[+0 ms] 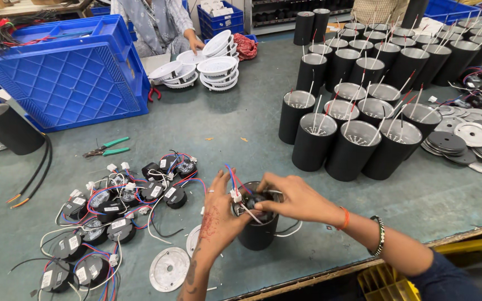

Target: The person assembles cylindrical electronic devices by inserting motors and wiring into black cylinders, securing lids, and placing finished units into a yellow crate. The person handles motors, wires, lids, and cylinders throughout the process.

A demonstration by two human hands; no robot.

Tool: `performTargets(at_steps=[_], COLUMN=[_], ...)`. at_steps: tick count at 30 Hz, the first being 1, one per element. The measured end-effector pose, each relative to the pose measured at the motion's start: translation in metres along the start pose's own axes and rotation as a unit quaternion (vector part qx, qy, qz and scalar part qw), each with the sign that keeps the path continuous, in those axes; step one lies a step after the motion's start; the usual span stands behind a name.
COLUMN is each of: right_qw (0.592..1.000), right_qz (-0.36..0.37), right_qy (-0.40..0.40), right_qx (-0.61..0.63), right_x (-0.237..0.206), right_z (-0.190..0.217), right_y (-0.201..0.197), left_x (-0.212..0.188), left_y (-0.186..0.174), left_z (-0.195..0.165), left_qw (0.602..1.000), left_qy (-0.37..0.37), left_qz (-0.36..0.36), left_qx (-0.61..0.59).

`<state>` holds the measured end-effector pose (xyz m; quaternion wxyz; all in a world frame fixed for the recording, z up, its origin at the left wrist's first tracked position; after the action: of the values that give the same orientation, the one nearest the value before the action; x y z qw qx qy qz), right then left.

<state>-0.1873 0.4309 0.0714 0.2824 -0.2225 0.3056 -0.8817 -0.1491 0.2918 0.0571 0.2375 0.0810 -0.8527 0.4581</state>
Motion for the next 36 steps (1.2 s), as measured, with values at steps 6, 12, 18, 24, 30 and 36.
performTargets(at_steps=[6,12,18,24,30,36], right_qw=[0.97,0.975,0.987,0.994,0.996,0.991], right_qz=[-0.066,-0.01,0.082,0.074,0.048,0.035], right_qy=[-0.169,-0.201,-0.132,-0.075,-0.048,-0.047], right_qx=[-0.164,-0.094,-0.049,0.014,-0.06,-0.119], right_x=[-0.008,0.006,0.027,0.016,-0.017,-0.033], right_z=[0.044,0.023,-0.014,-0.022,-0.005,0.014], right_y=[-0.008,-0.004,0.027,0.037,0.026,-0.011], left_x=[-0.007,-0.035,-0.054,-0.052,-0.023,-0.009], left_y=[-0.004,-0.007,0.008,0.05,0.063,0.074], left_z=[0.022,0.059,0.04,0.029,0.032,0.029], left_qw=[0.998,0.978,0.956,0.926,0.882,0.866], left_qy=[-0.007,-0.142,-0.091,-0.173,-0.115,-0.097], left_qz=[0.008,-0.014,-0.043,-0.077,-0.131,0.011], left_qx=[-0.07,-0.154,-0.274,-0.326,-0.437,-0.49])
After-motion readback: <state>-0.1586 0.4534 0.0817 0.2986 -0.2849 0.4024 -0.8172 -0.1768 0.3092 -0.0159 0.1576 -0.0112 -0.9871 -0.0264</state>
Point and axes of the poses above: each hand's wrist, its own x-axis towards the middle knuckle, its own y-axis out of the palm, z = x × y, the point moved 10 cm from there along x, towards the middle knuckle, and after that the axes turned 11 degrees about x, right-handed, at the moved point
